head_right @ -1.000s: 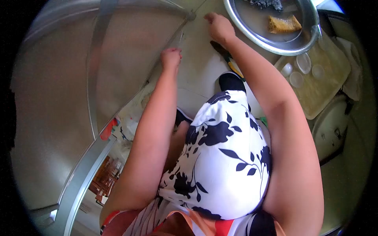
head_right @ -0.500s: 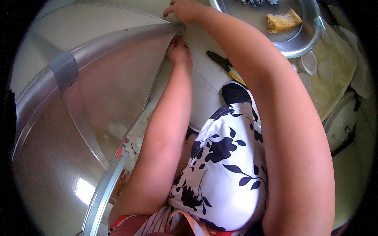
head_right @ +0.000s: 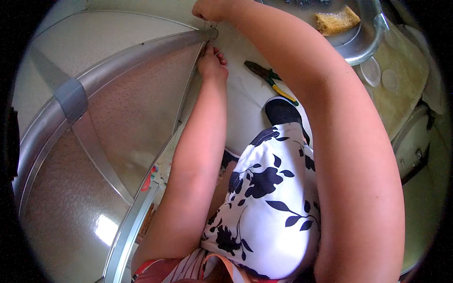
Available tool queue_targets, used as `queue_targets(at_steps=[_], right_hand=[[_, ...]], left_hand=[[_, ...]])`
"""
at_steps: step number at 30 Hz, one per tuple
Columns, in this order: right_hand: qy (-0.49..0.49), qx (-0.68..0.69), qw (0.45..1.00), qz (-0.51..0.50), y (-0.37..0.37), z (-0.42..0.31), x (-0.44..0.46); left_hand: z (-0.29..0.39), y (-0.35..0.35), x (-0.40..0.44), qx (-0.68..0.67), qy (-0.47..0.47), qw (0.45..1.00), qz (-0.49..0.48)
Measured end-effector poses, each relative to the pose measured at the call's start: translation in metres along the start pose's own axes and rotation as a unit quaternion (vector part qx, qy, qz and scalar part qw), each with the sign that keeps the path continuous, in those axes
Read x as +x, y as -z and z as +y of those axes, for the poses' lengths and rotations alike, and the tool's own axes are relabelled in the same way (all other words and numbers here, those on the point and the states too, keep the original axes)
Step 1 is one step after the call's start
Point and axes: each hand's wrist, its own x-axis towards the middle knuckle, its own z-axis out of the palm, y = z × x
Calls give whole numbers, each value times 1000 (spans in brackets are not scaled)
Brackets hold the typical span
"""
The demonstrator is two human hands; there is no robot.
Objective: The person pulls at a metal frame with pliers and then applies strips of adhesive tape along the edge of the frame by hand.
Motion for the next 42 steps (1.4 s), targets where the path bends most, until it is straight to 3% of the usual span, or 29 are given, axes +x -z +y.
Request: queue_targets(at_steps=[2,5,11,14,17,20,23,26,29,32,35,38,41,42], right_hand=[[-60,32,994,86,2,1,-12],[-100,1,990,96,9,-15,-36],[-232,74,969,41,5,-43,-82],[-255,110,955,107,-24,-54,-92],[-305,333,891,46,-44,-57,-92],[-282,349,891,70,-53,-57,-90],[-293,385,874,38,-51,-58,-91],[-293,434,851,37,-58,-57,-90],[-307,400,862,44,-59,-63,-89],[-316,408,854,64,-70,-71,-84],[-320,413,851,58,-70,-71,-88],[-325,436,838,42,-75,-71,-85],[-294,449,842,60,-90,-67,-79],[-278,474,833,56,-96,-64,-77]], left_hand=[[-2,0,-1,-30,3,1000,7],[-7,17,-5,-99,-11,994,-47],[10,25,-44,69,-44,994,-67],[20,32,-45,44,10,991,-123],[19,25,-53,87,-10,990,-107],[21,23,-56,170,-49,979,-99],[33,22,-59,203,-27,974,-96],[31,34,-47,182,-5,980,-83],[30,30,-50,195,-23,976,-89],[26,31,-50,257,-94,960,-59],[26,38,-48,271,-90,956,-64],[24,29,-50,368,-141,915,-82],[12,36,-24,458,-287,840,-54],[20,34,-32,427,-222,874,-69]])
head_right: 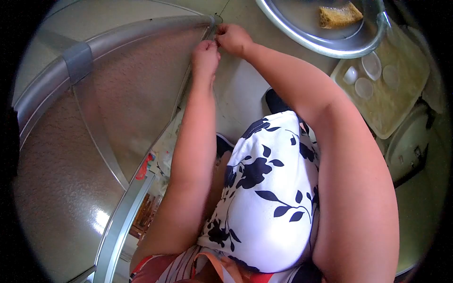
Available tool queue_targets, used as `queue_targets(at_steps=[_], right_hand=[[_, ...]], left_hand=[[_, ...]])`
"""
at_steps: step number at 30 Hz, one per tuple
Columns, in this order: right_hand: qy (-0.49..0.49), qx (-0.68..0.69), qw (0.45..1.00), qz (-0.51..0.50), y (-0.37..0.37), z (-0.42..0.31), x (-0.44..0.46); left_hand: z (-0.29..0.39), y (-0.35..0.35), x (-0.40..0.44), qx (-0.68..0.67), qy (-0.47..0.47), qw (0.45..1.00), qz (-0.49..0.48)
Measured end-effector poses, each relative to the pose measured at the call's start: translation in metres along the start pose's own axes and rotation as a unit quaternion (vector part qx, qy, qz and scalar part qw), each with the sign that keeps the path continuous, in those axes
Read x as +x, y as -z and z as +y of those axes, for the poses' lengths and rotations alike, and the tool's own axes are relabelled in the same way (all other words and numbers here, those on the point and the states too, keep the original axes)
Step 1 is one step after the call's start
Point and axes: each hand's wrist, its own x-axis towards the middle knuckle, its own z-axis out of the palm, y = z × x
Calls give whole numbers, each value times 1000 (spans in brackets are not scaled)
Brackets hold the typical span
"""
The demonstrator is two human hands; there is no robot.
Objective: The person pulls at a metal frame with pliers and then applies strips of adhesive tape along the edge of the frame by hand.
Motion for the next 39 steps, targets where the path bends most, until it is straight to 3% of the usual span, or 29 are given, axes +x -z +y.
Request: queue_targets(at_steps=[2,5,8,11,14,17,20,24,27,30,33,36,39], right_hand=[[15,50,998,-33,0,9,6],[-3,179,982,-51,4,1,-10],[0,101,995,-20,1,3,-4],[39,153,986,-50,-8,13,14],[-7,274,953,-126,-3,14,20],[-37,198,974,-106,7,-7,11],[0,129,984,-127,14,-5,17],[-28,111,968,-221,36,-21,12],[18,121,952,-282,44,-18,18],[-83,204,942,-253,44,-28,7],[-78,173,954,-234,39,-27,7],[-76,79,973,-203,35,-28,6],[-79,67,977,-188,36,-31,5]], left_hand=[[30,15,-12,-100,110,987,-64],[28,11,-16,-126,119,984,-38],[26,5,-9,-172,79,980,-59],[40,13,-11,-208,151,960,-111],[40,8,-18,-132,130,977,-106],[26,-5,-24,-163,101,979,-66],[-2,-25,-17,-36,-53,998,-4],[19,-36,-34,-87,-2,996,26],[19,-41,-39,-152,51,987,26],[-5,-45,-27,-111,-2,994,23],[-8,-39,-20,-132,3,991,-22],[-5,-18,-17,-375,180,903,-110],[-10,-1,-11,-364,175,914,-42]])
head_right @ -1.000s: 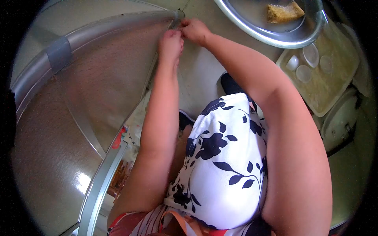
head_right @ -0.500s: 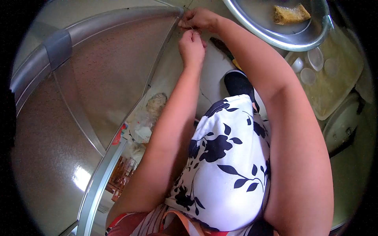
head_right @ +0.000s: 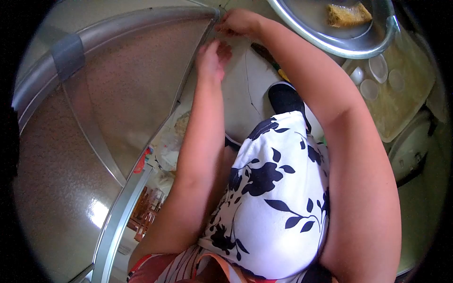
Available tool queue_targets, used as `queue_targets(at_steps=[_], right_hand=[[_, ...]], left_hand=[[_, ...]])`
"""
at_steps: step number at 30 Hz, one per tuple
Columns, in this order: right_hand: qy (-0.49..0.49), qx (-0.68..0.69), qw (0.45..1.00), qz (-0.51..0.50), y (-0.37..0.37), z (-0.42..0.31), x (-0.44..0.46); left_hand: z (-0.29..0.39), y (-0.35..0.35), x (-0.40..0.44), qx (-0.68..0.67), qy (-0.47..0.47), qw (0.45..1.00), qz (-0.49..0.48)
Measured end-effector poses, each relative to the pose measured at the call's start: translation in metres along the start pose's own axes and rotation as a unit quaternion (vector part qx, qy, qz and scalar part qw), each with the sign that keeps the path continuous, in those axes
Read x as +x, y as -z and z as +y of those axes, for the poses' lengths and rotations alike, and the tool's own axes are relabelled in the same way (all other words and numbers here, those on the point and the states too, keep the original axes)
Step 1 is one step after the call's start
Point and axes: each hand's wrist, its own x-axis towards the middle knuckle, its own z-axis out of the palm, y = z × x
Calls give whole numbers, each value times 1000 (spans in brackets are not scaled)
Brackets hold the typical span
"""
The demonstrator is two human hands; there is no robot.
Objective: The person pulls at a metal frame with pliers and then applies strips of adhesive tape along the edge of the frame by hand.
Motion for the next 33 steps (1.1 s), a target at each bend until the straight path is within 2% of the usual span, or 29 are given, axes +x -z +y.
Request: queue_targets(at_steps=[1,4,7,10,13,15,18,21,24,27,28,30,31,33], right_hand=[[-4,-14,1000,-5,-1,-2,-1],[-4,-51,999,-11,-1,-9,0],[-4,-91,996,-19,0,-8,2],[-2,-165,986,-39,5,-8,10],[12,-213,976,-48,6,-14,9],[22,-247,967,-57,9,-20,4],[20,-337,941,17,3,-31,-6],[18,-516,844,148,5,-50,-27],[95,-419,889,157,16,-32,-21],[175,-356,895,203,17,10,-4],[168,-306,917,194,15,16,-3],[153,-203,952,172,10,27,1],[170,-212,942,199,5,35,1],[108,22,985,132,-17,49,3]], left_hand=[[4,0,2,-2,-5,999,33],[9,-22,2,-117,-43,992,16],[2,-31,12,-138,-76,986,46],[0,-40,14,-70,-135,983,104],[-5,-33,25,112,-211,962,130],[-9,-32,29,146,-235,948,155],[-13,-35,34,142,-249,940,184],[-8,-38,31,139,-205,951,188],[4,-41,24,79,-138,972,173],[22,-51,13,-69,-25,985,158],[29,-54,11,-127,22,980,155],[38,-57,9,-179,56,970,156],[41,-58,9,-205,74,963,156],[47,-67,12,-221,78,950,204]])
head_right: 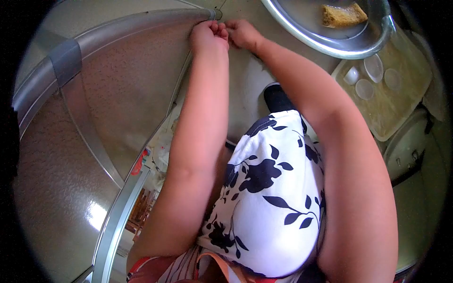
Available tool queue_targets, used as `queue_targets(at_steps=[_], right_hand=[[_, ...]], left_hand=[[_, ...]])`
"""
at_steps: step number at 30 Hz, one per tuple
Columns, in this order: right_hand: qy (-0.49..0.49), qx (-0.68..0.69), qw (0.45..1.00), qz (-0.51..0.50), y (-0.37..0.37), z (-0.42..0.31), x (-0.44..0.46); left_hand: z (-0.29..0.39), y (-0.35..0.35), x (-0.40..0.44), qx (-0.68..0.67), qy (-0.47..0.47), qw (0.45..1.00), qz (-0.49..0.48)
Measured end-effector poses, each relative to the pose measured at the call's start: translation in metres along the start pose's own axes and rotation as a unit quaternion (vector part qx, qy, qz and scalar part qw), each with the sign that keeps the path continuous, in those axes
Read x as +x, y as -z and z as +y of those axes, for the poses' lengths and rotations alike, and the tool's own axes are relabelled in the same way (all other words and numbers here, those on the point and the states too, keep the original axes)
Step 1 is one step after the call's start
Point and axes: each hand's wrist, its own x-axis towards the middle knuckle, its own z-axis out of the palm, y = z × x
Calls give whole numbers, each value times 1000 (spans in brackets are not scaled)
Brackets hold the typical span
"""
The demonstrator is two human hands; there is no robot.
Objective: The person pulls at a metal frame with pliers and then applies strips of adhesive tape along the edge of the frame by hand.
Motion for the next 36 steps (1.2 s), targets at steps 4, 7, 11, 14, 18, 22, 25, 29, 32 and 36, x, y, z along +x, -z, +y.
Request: queue_targets(at_steps=[4,7,11,14,18,22,25,29,32,36], right_hand=[[-69,324,943,-6,-27,1,-20],[-114,314,941,-46,-21,4,-25],[-65,133,987,-64,-11,1,-44],[101,-58,992,-40,0,6,-68],[132,-516,838,114,33,-11,-138],[82,-632,766,85,52,26,-179],[33,-641,763,81,45,32,-187],[44,-634,767,89,32,28,-179],[49,-638,764,84,19,23,-160],[40,-635,761,125,14,36,-133]], left_hand=[[-11,-12,-2,70,-62,996,-8],[-5,11,-14,208,-137,961,-119],[-22,65,12,312,-274,891,-185],[-32,88,18,291,-108,926,-213],[-34,100,1,304,-41,909,-281],[-49,111,-3,376,-86,885,-261],[-73,106,-8,451,-192,841,-230],[-85,87,-12,599,-305,720,-170],[-86,94,-10,654,-307,670,-169],[-79,108,-7,696,-349,607,-157]])
